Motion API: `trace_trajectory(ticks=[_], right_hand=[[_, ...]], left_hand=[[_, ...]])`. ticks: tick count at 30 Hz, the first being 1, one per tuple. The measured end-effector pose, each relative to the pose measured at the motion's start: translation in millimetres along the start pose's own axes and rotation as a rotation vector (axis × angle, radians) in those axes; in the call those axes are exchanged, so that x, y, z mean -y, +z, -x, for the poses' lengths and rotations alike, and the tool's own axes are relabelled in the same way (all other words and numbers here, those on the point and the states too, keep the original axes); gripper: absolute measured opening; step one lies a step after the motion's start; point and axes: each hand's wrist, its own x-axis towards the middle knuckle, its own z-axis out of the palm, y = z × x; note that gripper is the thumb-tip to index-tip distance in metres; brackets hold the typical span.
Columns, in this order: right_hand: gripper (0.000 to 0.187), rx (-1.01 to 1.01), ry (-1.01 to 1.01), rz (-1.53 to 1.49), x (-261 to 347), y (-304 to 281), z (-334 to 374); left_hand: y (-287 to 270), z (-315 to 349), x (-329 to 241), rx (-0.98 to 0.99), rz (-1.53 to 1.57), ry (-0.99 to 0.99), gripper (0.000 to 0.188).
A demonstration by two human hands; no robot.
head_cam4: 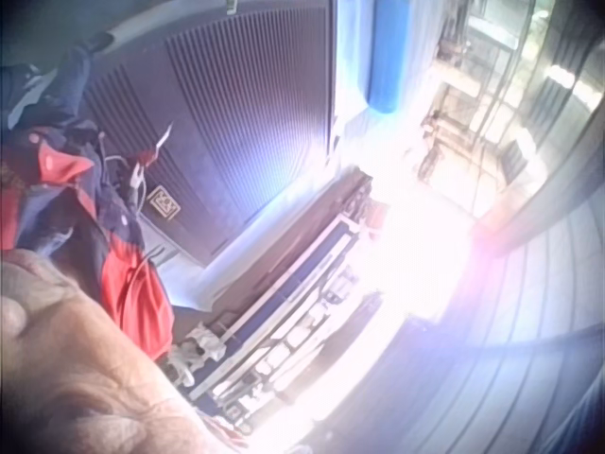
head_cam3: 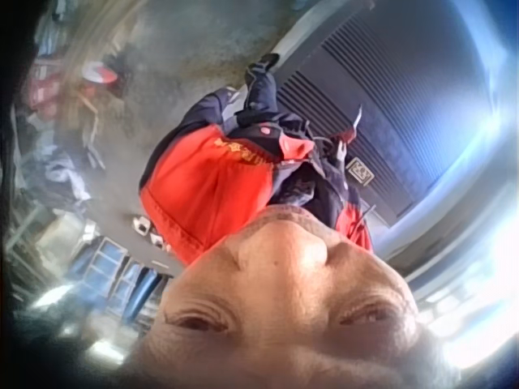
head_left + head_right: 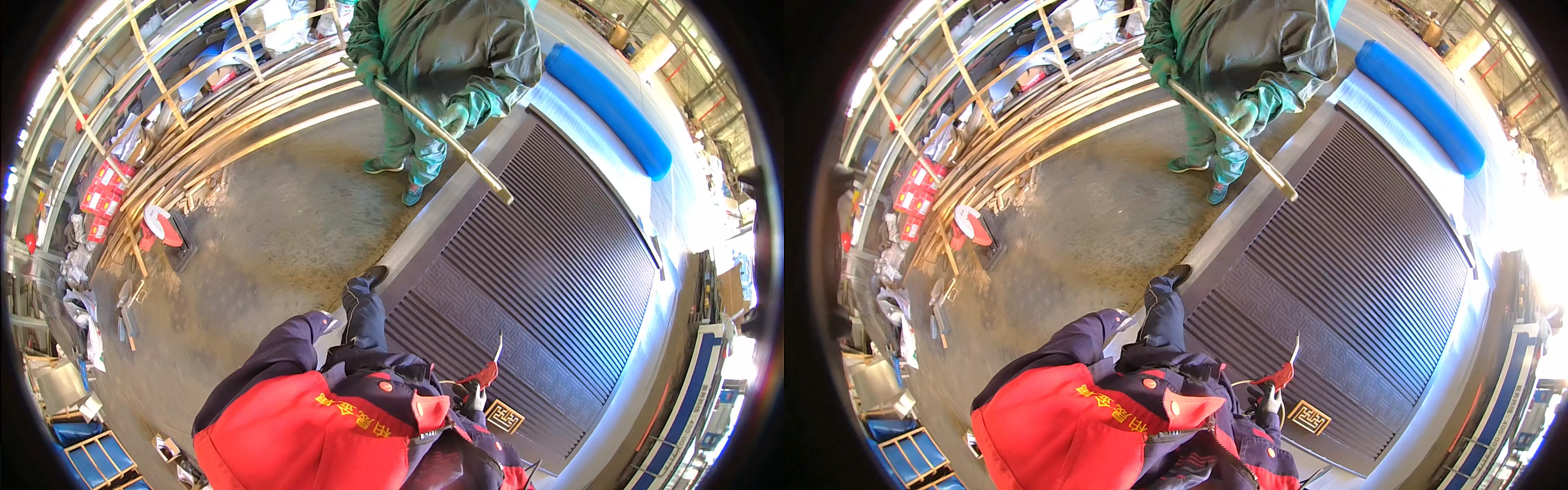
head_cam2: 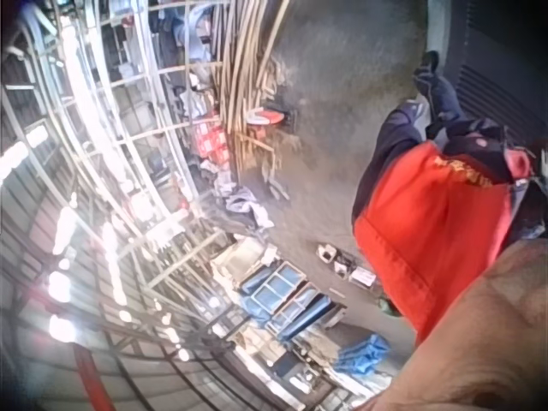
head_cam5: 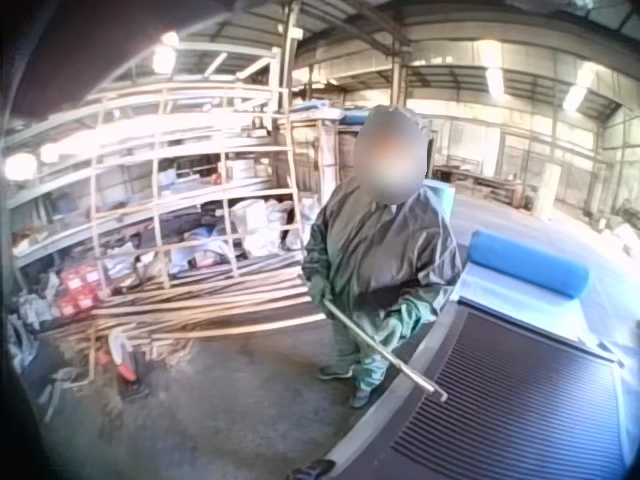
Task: The person uses a handheld spray gun to apply a dark coating to a large flat panel with horizontal ribs and a geometric pattern. They move the spray gun in steady passes across the surface, covering the panel systematically.
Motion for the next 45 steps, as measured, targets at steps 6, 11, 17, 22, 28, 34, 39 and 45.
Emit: trace_trajectory(ticks=[6, 11, 17, 22, 28, 34, 39, 45], right_hand=[[0.049, 0.066, 0.017, -0.083, -19.2, -13.3, -11.4], [0.045, 0.170, 0.046, -0.068, -20.7, -18.6, -30.2], [0.044, 0.115, 0.058, 0.012, -6.6, 9.4, -47.8], [0.044, 0.122, 0.056, 0.042, 1.6, 22.2, -49.6], [0.044, 0.124, 0.043, 0.051, 5.3, 26.1, -55.3], [0.044, 0.136, 0.021, 0.048, 5.8, 30.1, -59.7], [0.043, 0.143, 0.004, 0.044, 3.9, 30.3, -63.9], [0.043, 0.149, -0.027, 0.048, 2.6, 28.2, -71.5]], left_hand=[[-26.5, -12.4, 0.4, 0.114, -0.003, 0.057, 0.056], [-168.3, 23.7, 36.5, -0.630, 0.096, -0.358, 0.062], [-470.0, 109.9, 78.9, -1.221, 0.179, -0.594, 0.099], [-592.2, 179.4, 65.3, -1.547, 0.021, -0.657, 0.088], [-569.4, 206.6, 104.6, -1.545, 0.065, -0.607, 0.095], [-375.6, 134.8, 160.1, -1.167, 0.165, -0.738, 0.068], [-123.4, 81.3, 141.5, -0.470, -0.012, -0.523, 0.042], [36.3, 74.3, 49.9, 0.042, 0.064, -0.167, 0.033]])
